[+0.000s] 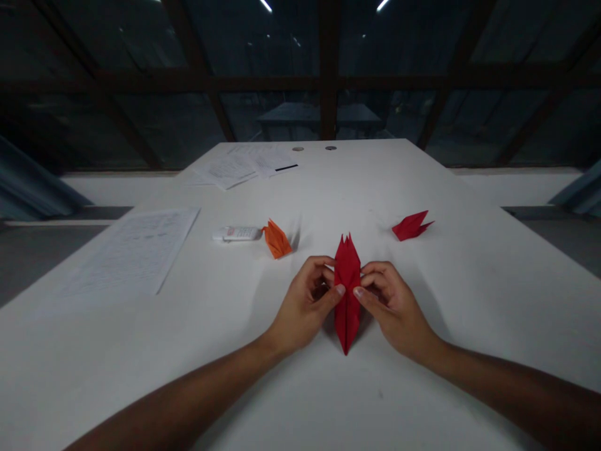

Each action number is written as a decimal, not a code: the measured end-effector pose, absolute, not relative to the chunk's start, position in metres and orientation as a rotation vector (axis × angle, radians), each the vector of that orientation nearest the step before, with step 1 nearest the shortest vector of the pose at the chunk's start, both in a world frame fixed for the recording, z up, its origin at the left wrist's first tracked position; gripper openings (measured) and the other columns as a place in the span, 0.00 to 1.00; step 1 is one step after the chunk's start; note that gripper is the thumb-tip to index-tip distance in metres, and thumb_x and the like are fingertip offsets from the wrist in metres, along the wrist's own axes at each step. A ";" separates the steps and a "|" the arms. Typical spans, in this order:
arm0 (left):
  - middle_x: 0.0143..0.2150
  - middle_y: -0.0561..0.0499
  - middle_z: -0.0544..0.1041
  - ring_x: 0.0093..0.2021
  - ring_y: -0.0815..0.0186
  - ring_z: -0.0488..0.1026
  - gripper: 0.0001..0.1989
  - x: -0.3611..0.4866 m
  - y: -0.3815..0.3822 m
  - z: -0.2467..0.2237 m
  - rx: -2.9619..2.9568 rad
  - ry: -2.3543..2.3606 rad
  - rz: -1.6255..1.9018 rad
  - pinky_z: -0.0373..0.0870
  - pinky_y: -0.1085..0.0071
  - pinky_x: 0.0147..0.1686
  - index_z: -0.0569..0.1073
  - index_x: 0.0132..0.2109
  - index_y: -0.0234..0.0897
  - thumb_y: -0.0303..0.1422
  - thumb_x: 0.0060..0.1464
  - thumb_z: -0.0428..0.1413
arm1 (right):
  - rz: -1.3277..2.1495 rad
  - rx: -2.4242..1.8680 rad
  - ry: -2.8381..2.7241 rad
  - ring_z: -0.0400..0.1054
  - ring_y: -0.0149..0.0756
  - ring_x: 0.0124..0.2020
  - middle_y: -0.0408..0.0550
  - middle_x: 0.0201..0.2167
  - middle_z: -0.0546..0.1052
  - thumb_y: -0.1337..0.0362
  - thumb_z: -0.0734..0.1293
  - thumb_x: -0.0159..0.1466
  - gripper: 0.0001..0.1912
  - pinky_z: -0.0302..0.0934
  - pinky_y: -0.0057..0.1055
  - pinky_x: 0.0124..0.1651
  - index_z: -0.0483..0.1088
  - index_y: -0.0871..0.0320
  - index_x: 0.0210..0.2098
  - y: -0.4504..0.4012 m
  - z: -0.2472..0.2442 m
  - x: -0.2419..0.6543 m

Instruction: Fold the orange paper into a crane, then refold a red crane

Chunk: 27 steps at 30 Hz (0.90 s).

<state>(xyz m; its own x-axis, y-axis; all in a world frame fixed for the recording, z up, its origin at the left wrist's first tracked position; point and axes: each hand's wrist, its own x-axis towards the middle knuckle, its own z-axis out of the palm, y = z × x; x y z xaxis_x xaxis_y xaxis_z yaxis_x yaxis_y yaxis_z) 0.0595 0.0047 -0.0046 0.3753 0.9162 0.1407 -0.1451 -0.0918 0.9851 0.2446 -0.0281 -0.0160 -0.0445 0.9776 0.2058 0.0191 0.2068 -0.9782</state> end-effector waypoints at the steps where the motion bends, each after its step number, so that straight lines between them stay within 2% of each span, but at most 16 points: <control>1: 0.36 0.55 0.72 0.35 0.70 0.70 0.20 0.060 0.005 -0.004 1.346 0.757 1.064 0.67 0.74 0.36 0.66 0.55 0.41 0.35 0.60 0.64 | 1.095 -1.041 -1.344 0.71 0.34 0.37 0.41 0.36 0.75 0.59 0.69 0.69 0.13 0.65 0.32 0.43 0.63 0.51 0.50 -0.028 -0.016 0.244; 3: 0.33 0.57 0.70 0.32 0.71 0.68 0.23 0.060 0.006 -0.003 1.312 0.746 1.068 0.65 0.75 0.34 0.64 0.58 0.42 0.36 0.61 0.63 | 1.130 -1.014 -1.339 0.71 0.35 0.36 0.40 0.34 0.75 0.59 0.69 0.70 0.14 0.64 0.32 0.42 0.62 0.50 0.52 -0.027 -0.017 0.244; 8: 0.31 0.58 0.70 0.28 0.73 0.64 0.21 0.061 0.007 -0.001 1.314 0.771 1.090 0.61 0.76 0.29 0.64 0.59 0.43 0.37 0.63 0.61 | 1.109 -0.990 -1.358 0.69 0.32 0.33 0.37 0.32 0.74 0.62 0.68 0.70 0.16 0.63 0.30 0.38 0.60 0.47 0.54 -0.029 -0.019 0.245; 12: 0.30 0.59 0.70 0.27 0.73 0.64 0.21 0.059 0.006 0.000 1.358 0.768 1.127 0.60 0.77 0.28 0.64 0.59 0.45 0.35 0.63 0.61 | 0.870 -0.993 -1.537 0.72 0.34 0.40 0.41 0.39 0.76 0.64 0.68 0.70 0.12 0.66 0.32 0.46 0.66 0.46 0.51 -0.030 -0.020 0.249; 14: 0.30 0.58 0.70 0.28 0.73 0.64 0.16 0.058 0.006 0.001 1.407 0.777 1.153 0.61 0.77 0.28 0.67 0.56 0.44 0.35 0.64 0.60 | 0.763 -1.003 -1.681 0.72 0.35 0.43 0.43 0.42 0.77 0.66 0.68 0.70 0.09 0.66 0.34 0.48 0.70 0.47 0.48 -0.030 -0.017 0.250; 18: 0.33 0.55 0.71 0.31 0.73 0.65 0.04 0.055 0.006 0.002 1.540 0.805 1.224 0.62 0.77 0.31 0.72 0.43 0.38 0.33 0.64 0.59 | 0.690 -1.057 -1.781 0.73 0.37 0.44 0.44 0.42 0.78 0.68 0.69 0.68 0.10 0.67 0.35 0.48 0.74 0.48 0.48 -0.029 -0.011 0.252; 20: 0.36 0.53 0.72 0.33 0.73 0.68 0.06 0.055 0.006 0.000 1.543 0.755 1.194 0.65 0.77 0.33 0.72 0.44 0.37 0.33 0.63 0.60 | 0.667 -1.089 -1.748 0.73 0.36 0.42 0.43 0.41 0.78 0.69 0.70 0.67 0.12 0.67 0.34 0.46 0.74 0.48 0.47 -0.029 -0.009 0.253; 24: 0.42 0.48 0.76 0.42 0.66 0.74 0.20 0.055 0.005 -0.005 1.557 0.634 1.097 0.72 0.70 0.42 0.69 0.55 0.39 0.30 0.58 0.64 | 0.627 -1.124 -1.680 0.73 0.34 0.39 0.42 0.39 0.78 0.69 0.70 0.67 0.10 0.67 0.32 0.41 0.75 0.48 0.46 -0.029 -0.009 0.254; 27: 0.41 0.48 0.77 0.39 0.67 0.75 0.18 0.054 0.005 -0.005 1.685 0.706 1.129 0.73 0.70 0.40 0.70 0.55 0.38 0.28 0.59 0.63 | 0.594 -1.056 -1.690 0.73 0.35 0.41 0.43 0.40 0.78 0.67 0.70 0.68 0.08 0.67 0.33 0.44 0.75 0.48 0.45 -0.028 -0.008 0.255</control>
<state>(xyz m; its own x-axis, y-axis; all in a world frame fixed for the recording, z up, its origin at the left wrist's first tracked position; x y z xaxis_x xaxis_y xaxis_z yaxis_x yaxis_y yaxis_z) 0.0542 0.0054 -0.0046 0.4063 0.8391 0.3618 -0.0420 -0.3784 0.9247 0.2554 -0.0283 -0.0079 -0.1031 0.8631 0.4944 0.3644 0.4952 -0.7886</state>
